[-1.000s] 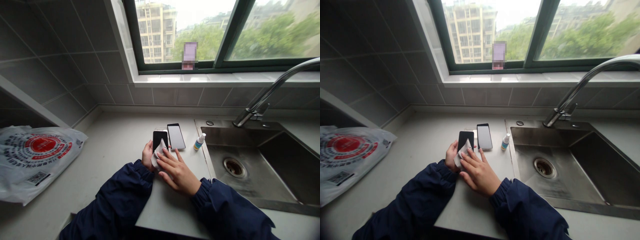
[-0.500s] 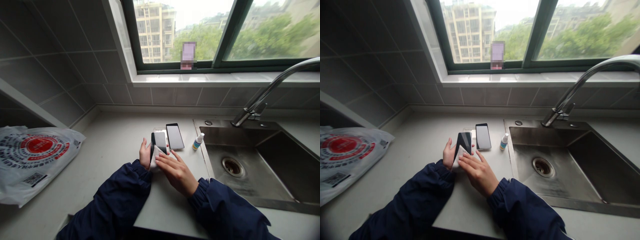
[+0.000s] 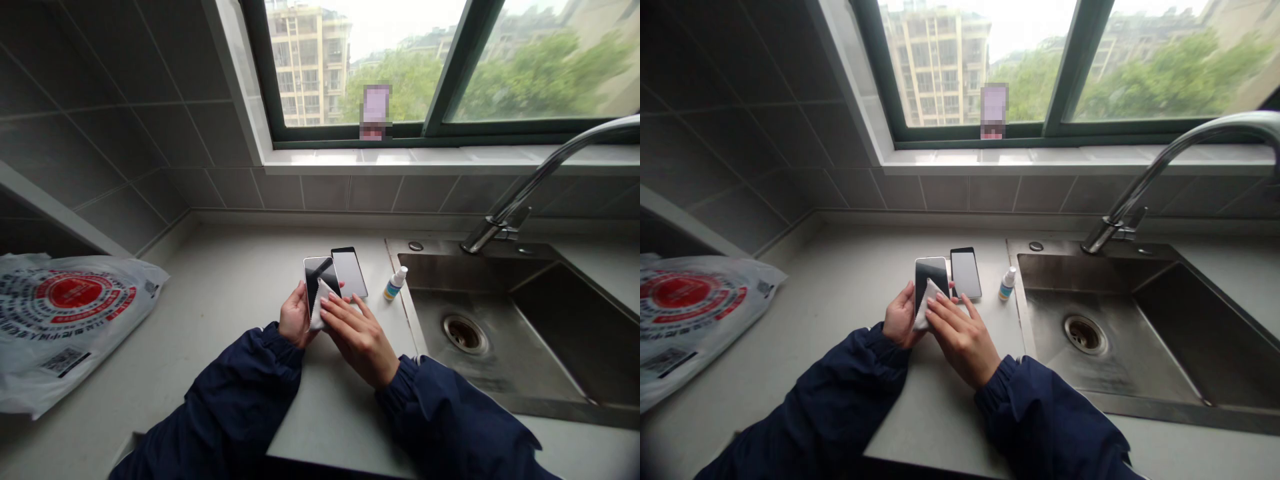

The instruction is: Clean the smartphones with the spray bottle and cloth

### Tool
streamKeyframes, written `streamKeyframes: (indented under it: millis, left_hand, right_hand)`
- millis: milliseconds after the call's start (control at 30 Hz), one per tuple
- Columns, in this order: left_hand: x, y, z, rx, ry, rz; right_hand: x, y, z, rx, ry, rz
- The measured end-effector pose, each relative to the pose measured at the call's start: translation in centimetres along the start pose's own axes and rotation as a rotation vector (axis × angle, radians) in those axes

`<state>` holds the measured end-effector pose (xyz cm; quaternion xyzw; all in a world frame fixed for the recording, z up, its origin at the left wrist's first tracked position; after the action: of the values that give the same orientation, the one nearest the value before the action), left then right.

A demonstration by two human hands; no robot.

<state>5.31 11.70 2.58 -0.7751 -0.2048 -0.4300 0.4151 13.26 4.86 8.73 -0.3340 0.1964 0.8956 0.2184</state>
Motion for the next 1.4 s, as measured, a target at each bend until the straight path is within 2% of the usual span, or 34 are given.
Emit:
streamKeyframes:
  millis: [200, 400, 500, 567, 667, 767, 900, 1000, 1133, 1333, 1400]
  left_hand:
    - [0.2, -0.9, 0.2, 0.044, 0.053, -0.006]
    - [-1.4, -1.3, 0.5, 0.080, -0.033, 0.078]
    - [-1.6, -1.7, 0.5, 0.128, -0.046, 0.104]
    - [-1.3, -1.8, 0.4, 0.144, -0.033, 0.128]
    - [-1.1, -2.1, 0.3, 0.176, -0.039, 0.172]
    - [-1.8, -2.6, 0.4, 0.213, -0.105, 0.178]
    - [-2.6, -3.2, 0.5, 0.258, -0.153, 0.115]
    - [-2.3, -3.4, 0.6, 0.282, -0.123, 0.118]
    - [-1.8, -3.1, 0.8, 0.271, -0.059, 0.145]
    - [0.1, -2.4, 0.5, 0.241, 0.126, 0.173]
    - [0.5, -2.2, 0.3, 0.225, 0.155, 0.174]
  right_hand:
    - [-1.3, -0.5, 0.2, 0.068, -0.096, 0.015]
    - [-2.3, -1.7, -0.1, 0.166, -0.228, 0.165]
    - [-2.7, -2.3, -0.3, 0.243, -0.271, 0.245]
    - [-2.8, -3.0, -0.6, 0.326, -0.303, 0.284]
    - [-2.4, -5.0, -1.7, 0.544, -0.362, 0.404]
    - [-1.4, -7.0, -2.8, 0.754, -0.456, 0.630]
    - [0.8, -8.5, -3.5, 0.941, -0.541, 0.999]
    - [2.3, -8.5, -3.7, 1.048, -0.556, 1.231]
    - [3.1, -7.9, -3.7, 1.129, -0.554, 1.400]
    - [4.6, -5.8, -3.4, 1.223, -0.391, 1.619]
    - [5.1, -5.1, -3.5, 1.267, -0.345, 1.665]
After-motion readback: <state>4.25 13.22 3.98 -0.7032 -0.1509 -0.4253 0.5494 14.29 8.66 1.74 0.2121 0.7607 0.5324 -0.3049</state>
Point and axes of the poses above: each hand's wrist, its own z-axis towards the middle knuckle, its own x-axis out of the palm, y = z × x, the point moved 9 cm from there along z, towards the middle knuckle, and after that the axes turned 6 degrees about -x, right-handed, at the moved point
